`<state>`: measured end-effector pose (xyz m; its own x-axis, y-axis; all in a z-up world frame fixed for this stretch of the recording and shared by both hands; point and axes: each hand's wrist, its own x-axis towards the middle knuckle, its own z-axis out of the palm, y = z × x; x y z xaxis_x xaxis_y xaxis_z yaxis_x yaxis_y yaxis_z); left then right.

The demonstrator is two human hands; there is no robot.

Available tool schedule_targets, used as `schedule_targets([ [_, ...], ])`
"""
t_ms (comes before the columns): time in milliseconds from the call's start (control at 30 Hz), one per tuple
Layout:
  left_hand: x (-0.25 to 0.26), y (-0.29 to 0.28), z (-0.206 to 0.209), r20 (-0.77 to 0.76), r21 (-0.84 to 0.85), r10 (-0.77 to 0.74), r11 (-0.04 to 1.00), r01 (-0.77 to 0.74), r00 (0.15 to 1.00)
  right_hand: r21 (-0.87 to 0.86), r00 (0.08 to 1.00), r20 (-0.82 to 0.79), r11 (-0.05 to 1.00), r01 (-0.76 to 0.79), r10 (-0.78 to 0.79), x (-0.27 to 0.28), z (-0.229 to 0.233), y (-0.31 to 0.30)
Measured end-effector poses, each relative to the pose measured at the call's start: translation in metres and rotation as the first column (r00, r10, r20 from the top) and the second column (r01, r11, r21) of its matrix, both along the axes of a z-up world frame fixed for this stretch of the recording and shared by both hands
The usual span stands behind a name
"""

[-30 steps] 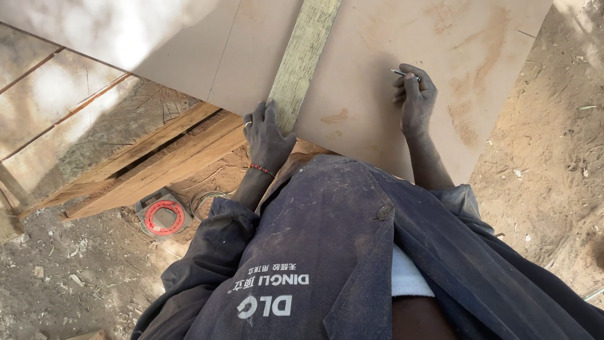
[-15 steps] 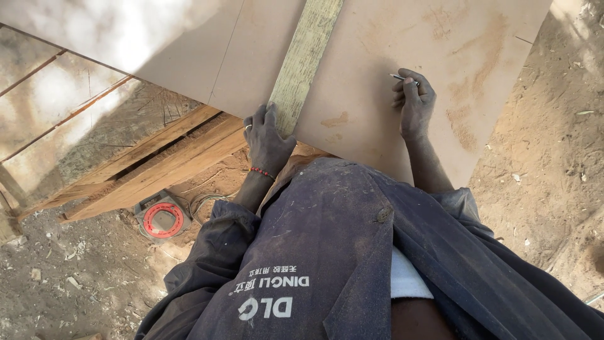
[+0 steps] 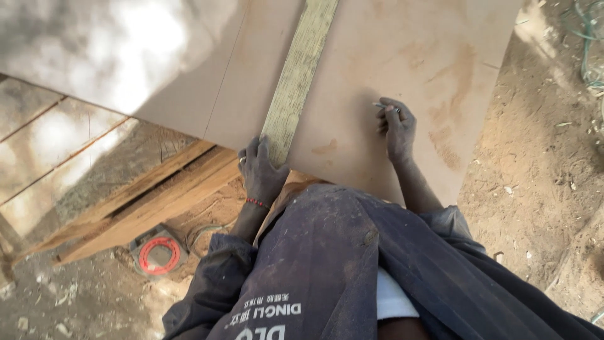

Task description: The person uses a straight wooden plank as a guide to draw straight lines on a large sheet of plywood with a pencil. They then use a yellow tape measure to measure and mark specific points on the plywood surface.

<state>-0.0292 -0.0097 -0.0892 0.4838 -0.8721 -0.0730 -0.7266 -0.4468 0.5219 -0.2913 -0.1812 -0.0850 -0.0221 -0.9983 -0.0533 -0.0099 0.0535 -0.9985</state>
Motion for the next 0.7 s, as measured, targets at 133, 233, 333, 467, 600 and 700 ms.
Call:
schedule_targets([
  [133, -0.002, 0.002, 0.013, -0.027, 0.019, -0.011, 1.000, 0.011, 1.000, 0.034, 1.000, 0.026, 0.999, 0.017, -0.018, -0.005, -0.016, -0.004],
  [233, 0.000, 0.000, 0.006, -0.007, 0.017, -0.009, 1.000, 0.009, 1.000, 0.046, 0.999, 0.020, 0.998, 0.033, -0.034, -0.005, -0.015, -0.007],
  [333, 0.002, 0.000, -0.001, -0.013, 0.040, -0.002, 0.999, 0.003, 1.000, 0.068, 0.999, 0.031, 0.998, 0.020, -0.022, -0.005, -0.012, -0.005],
  [467, 0.003, 0.000, -0.003, 0.008, 0.054, 0.000, 0.999, 0.000, 1.000, 0.069, 0.999, 0.032, 0.998, 0.001, -0.004, -0.006, -0.011, -0.004],
  [600, 0.002, 0.001, 0.002, -0.022, 0.041, 0.012, 0.999, -0.011, 1.000, 0.061, 0.999, 0.042, 0.998, -0.019, 0.017, -0.004, -0.009, -0.003],
  [700, 0.003, 0.002, -0.004, -0.006, 0.047, 0.016, 0.999, -0.016, 1.000, 0.064, 0.999, 0.044, 0.998, -0.009, 0.006, -0.004, -0.010, -0.003],
])
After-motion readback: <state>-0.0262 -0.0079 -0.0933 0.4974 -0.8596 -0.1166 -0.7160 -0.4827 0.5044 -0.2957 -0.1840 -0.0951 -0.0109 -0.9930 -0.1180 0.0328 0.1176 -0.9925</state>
